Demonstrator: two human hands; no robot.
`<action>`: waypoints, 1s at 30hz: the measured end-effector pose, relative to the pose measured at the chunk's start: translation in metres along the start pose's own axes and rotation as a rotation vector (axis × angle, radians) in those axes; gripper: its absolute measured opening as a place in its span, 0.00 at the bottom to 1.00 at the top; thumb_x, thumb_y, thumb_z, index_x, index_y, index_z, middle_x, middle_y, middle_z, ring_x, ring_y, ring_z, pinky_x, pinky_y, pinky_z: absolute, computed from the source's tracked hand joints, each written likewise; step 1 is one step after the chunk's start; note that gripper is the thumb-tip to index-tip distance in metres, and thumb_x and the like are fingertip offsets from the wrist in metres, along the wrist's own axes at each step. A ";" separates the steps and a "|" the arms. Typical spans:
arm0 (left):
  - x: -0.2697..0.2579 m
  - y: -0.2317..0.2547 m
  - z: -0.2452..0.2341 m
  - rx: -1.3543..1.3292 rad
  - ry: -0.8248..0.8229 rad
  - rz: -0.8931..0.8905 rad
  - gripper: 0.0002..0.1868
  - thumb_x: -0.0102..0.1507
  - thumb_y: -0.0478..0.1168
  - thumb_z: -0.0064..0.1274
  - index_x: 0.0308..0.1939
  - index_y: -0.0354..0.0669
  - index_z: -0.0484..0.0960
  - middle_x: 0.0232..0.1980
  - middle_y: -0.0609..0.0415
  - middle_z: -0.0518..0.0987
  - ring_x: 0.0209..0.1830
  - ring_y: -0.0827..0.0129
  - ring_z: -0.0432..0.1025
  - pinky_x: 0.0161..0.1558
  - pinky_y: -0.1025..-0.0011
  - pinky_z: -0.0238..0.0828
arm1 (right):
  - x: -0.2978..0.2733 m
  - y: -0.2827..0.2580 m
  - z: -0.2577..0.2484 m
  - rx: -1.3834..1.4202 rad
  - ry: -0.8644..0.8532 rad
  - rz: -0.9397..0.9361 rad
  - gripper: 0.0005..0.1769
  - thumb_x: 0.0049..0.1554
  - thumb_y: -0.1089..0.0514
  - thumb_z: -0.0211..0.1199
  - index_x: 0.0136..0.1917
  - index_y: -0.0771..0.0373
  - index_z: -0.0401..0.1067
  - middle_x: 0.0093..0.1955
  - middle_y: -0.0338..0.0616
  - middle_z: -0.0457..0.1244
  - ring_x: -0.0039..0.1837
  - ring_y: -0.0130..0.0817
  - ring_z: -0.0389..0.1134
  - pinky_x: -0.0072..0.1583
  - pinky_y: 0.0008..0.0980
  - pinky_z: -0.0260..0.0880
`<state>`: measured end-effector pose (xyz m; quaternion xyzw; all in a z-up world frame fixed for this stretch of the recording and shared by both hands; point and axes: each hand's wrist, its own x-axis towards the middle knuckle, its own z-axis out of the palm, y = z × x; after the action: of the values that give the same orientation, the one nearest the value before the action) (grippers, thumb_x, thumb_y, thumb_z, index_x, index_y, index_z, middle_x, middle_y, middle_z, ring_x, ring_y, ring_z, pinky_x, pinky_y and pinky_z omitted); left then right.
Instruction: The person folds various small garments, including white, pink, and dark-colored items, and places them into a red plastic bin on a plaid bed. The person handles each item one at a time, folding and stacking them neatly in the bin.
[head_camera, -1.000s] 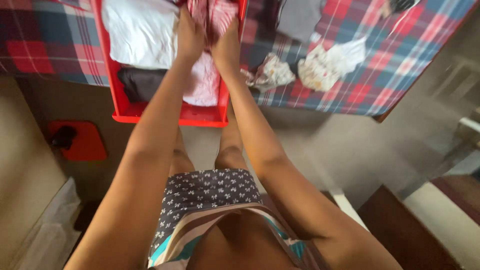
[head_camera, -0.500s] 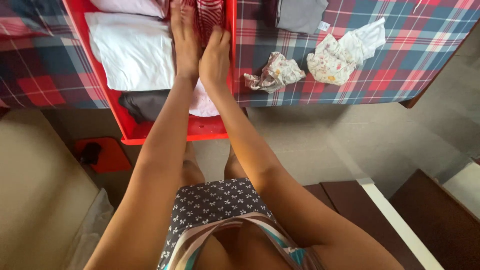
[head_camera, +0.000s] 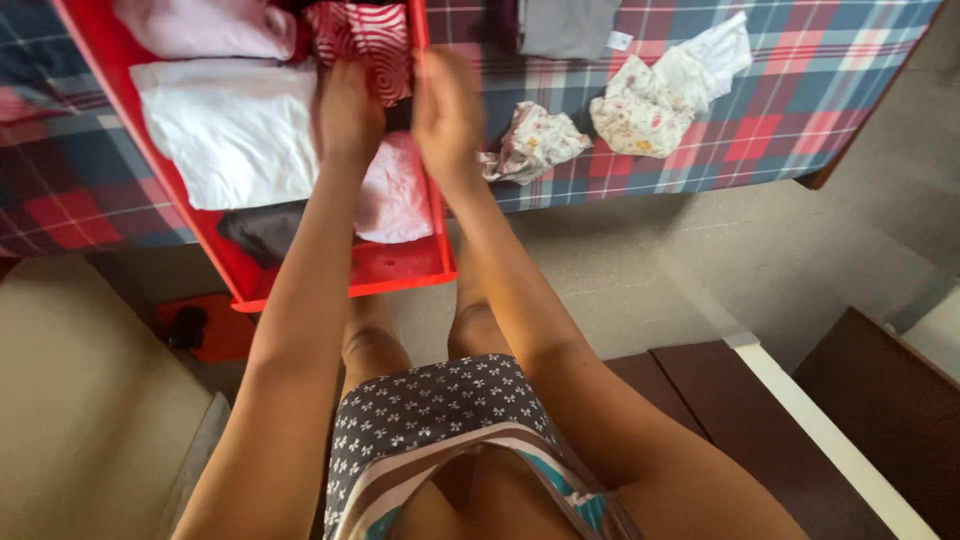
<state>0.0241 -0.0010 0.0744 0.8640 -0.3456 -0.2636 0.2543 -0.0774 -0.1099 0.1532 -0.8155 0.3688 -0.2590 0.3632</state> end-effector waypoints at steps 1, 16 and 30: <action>-0.007 0.010 -0.019 -0.041 0.046 0.020 0.13 0.68 0.33 0.49 0.57 0.36 0.78 0.57 0.41 0.76 0.58 0.44 0.69 0.60 0.52 0.66 | 0.006 0.012 -0.019 -0.036 0.108 -0.074 0.22 0.65 0.73 0.59 0.67 0.53 0.68 0.66 0.41 0.65 0.66 0.39 0.70 0.68 0.33 0.71; -0.084 0.109 -0.076 -0.335 0.068 -0.075 0.10 0.71 0.30 0.50 0.56 0.33 0.79 0.61 0.41 0.77 0.62 0.46 0.72 0.62 0.57 0.68 | 0.095 0.296 -0.126 0.167 -0.569 0.272 0.11 0.68 0.58 0.64 0.57 0.69 0.72 0.49 0.41 0.69 0.52 0.34 0.69 0.56 0.36 0.69; -0.068 0.175 -0.107 -0.923 0.198 -0.060 0.26 0.69 0.38 0.56 0.68 0.34 0.66 0.70 0.47 0.68 0.73 0.60 0.61 0.75 0.61 0.53 | 0.070 0.056 -0.218 0.924 -0.110 0.760 0.25 0.67 0.49 0.61 0.68 0.69 0.69 0.57 0.38 0.66 0.56 0.23 0.66 0.53 0.21 0.64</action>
<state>-0.0318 -0.0338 0.2804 0.6912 -0.1411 -0.3133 0.6358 -0.2092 -0.2783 0.2512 -0.3961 0.4645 -0.2019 0.7659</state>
